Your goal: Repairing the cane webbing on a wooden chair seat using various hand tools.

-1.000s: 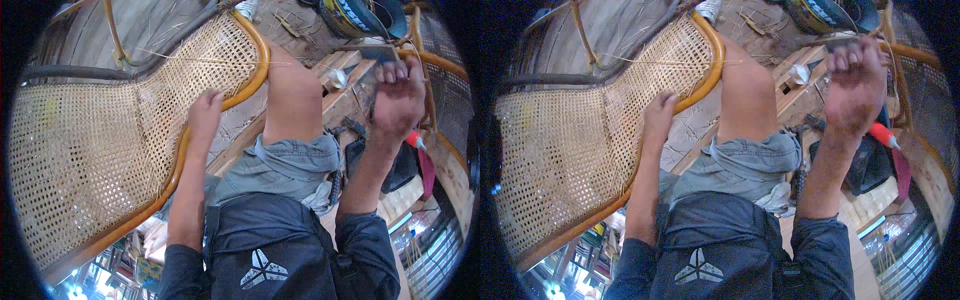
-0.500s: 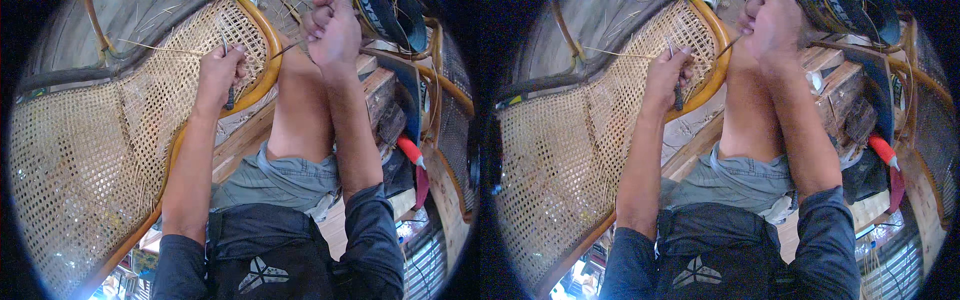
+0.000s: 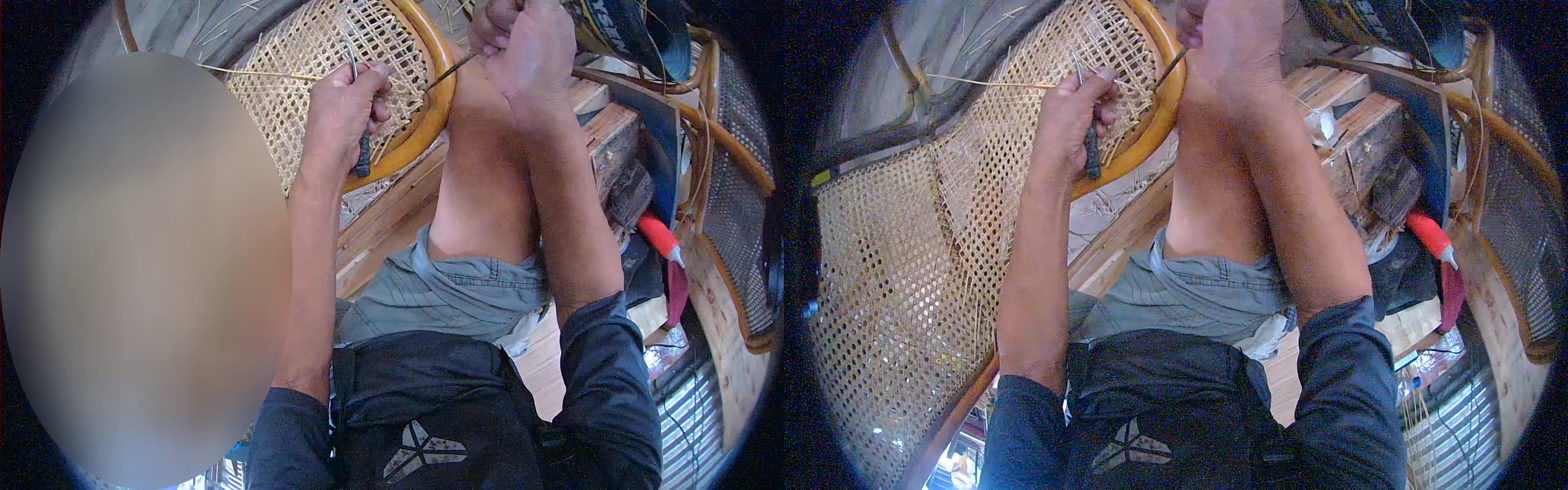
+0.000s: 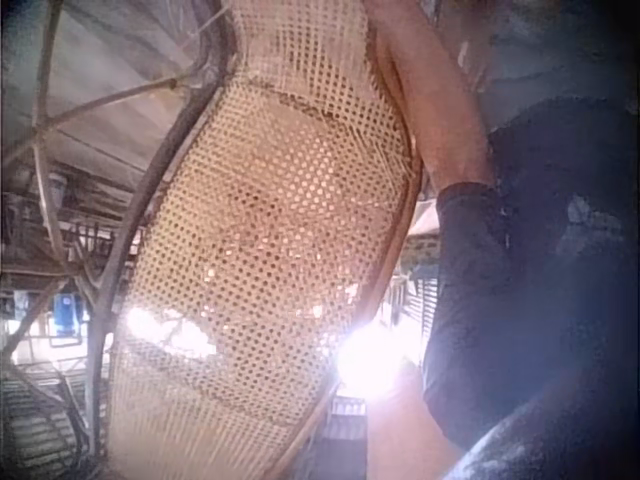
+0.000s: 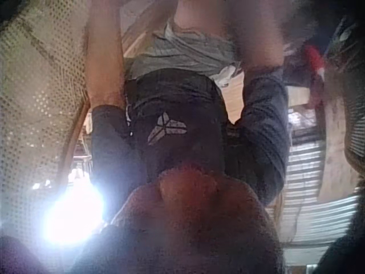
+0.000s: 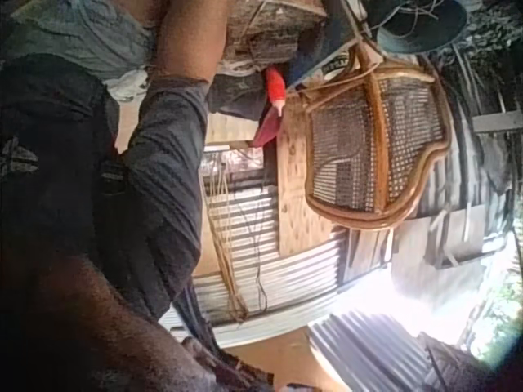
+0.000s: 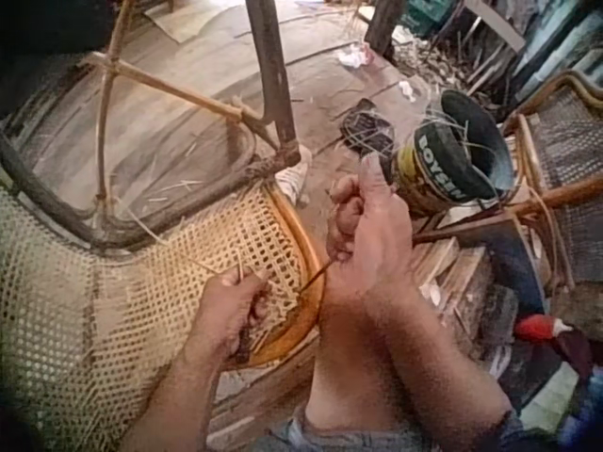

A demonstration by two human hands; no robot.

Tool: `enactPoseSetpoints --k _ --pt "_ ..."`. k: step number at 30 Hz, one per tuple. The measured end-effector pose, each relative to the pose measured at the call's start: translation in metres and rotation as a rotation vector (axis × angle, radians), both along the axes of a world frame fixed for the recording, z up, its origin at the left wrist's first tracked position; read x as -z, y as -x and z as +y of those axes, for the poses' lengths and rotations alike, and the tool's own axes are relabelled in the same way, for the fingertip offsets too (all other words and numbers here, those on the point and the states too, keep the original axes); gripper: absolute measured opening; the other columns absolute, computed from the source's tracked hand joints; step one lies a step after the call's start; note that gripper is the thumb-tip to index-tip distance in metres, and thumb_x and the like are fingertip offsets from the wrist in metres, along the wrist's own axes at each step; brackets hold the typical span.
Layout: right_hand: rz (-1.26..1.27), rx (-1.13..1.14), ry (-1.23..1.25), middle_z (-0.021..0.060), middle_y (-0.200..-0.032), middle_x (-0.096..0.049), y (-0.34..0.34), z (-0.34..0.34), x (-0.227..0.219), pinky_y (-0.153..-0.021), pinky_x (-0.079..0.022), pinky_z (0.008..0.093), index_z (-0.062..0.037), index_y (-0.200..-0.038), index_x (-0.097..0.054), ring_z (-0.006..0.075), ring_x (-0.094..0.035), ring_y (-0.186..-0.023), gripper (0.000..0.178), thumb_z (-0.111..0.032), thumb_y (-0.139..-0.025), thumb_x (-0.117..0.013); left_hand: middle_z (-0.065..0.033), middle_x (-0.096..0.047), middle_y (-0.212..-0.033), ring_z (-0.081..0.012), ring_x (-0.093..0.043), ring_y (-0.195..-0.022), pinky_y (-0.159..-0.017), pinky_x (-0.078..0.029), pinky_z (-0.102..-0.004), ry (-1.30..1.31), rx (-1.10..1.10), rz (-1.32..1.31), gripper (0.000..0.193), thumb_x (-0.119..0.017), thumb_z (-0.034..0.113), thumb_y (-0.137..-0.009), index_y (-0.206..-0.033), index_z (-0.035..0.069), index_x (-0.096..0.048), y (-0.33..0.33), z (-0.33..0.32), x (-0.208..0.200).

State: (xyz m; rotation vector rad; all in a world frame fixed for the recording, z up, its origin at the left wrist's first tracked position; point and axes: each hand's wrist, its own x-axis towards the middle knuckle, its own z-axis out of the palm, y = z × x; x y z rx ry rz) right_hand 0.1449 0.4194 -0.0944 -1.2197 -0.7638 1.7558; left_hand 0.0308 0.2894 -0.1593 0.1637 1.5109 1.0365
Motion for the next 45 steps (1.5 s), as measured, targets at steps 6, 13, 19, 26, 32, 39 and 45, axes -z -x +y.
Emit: enactPoseSetpoints --k 6,13,19,26,32,39,45 --pt "-0.239 -0.372 -0.232 -0.0031 -0.052 -0.036 0.001 -0.024 -0.005 -0.041 -0.025 0.0245 -0.0069 -0.075 -0.053 0.0061 -0.032 -0.044 0.047 -0.046 -0.1 -0.043 0.0007 -0.057 -0.068 -0.0062 -0.049 -0.051 -0.045 -0.038 -0.0205 -0.01 -0.01 0.004 0.018 -0.065 0.024 -0.089 -0.084 0.007 -0.059 -0.001 0.001 0.002" --pt "-0.311 -0.759 -0.408 0.0002 -0.067 -0.042 0.012 -0.027 0.009 -0.053 -0.036 0.0271 -0.0066 -0.076 -0.049 0.0096 -0.037 -0.059 0.047 -0.044 -0.102 -0.037 0.0012 -0.055 -0.063 -0.0072 -0.048 -0.05 -0.047 -0.039 -0.0222 -0.07 -0.035 -0.046 0.017 -0.063 0.019 -0.088 -0.081 0.004 -0.06 -0.003 -0.004 0.004" --pt "-0.219 -0.66 -0.279 -0.005 -0.064 -0.042 0.013 -0.029 0.006 -0.049 -0.029 0.0222 -0.0053 -0.079 -0.055 0.005 -0.035 -0.054 0.037 -0.037 -0.098 -0.052 0.0011 -0.057 -0.067 -0.0066 -0.05 -0.054 -0.05 -0.039 -0.0219 -0.086 0.007 -0.109 0.015 -0.066 0.016 -0.085 -0.09 0.001 -0.065 -0.004 0.002 0.009" --pt "0.24 -0.59 -0.699 0.0001 -0.075 -0.054 0.011 0.032 -0.05 -0.057 -0.041 0.0254 -0.0052 -0.097 -0.061 0.0116 -0.049 -0.064 0.018 -0.022 -0.094 -0.055 0.0015 -0.063 -0.084 -0.0066 -0.053 -0.073 -0.069 -0.044 -0.0219 -0.216 0.26 0.024 0.024 -0.067 0.018 -0.083 -0.101 0.001 -0.068 -0.002 0.001 0.0" --pt "-1.013 -0.315 -0.836 -0.0015 -0.066 -0.05 -0.085 -0.006 -0.092 -0.054 -0.033 0.0247 -0.0021 -0.089 -0.063 0.008 -0.043 -0.06 0.025 -0.027 -0.093 -0.058 -0.0006 -0.063 -0.082 -0.0082 -0.055 -0.076 -0.072 -0.046 -0.0254 -0.313 0.607 0.295 0.026 -0.064 0.021 -0.087 -0.099 -0.002 -0.067 -0.002 0.015 -0.008" --pt "-1.288 -0.402 0.002 0.0184 -0.087 -0.065 -0.181 -0.108 -0.035 -0.075 -0.048 0.038 0.0005 -0.101 -0.061 0.0272 -0.064 -0.083 0.034 -0.032 -0.091 -0.059 0.0022 -0.058 -0.074 -0.0047 -0.05 -0.063 -0.059 -0.043 -0.0219 -0.35 0.619 0.423 0.027 -0.06 0.02 -0.091 -0.109 0.001 -0.066 -0.015 0.026 -0.023" --pt "-1.21 -0.46 -0.043 0.0217 -0.098 -0.065 -0.221 -0.167 -0.025 -0.082 -0.046 0.0425 0.0011 -0.105 -0.06 0.039 -0.061 -0.093 0.03 -0.025 -0.091 -0.056 0.0014 -0.056 -0.07 -0.0061 -0.048 -0.059 -0.056 -0.041 -0.0226 -0.2 0.624 0.301 0.022 -0.059 0.014 -0.09 -0.103 -0.002 -0.066 -0.016 0.023 -0.026"
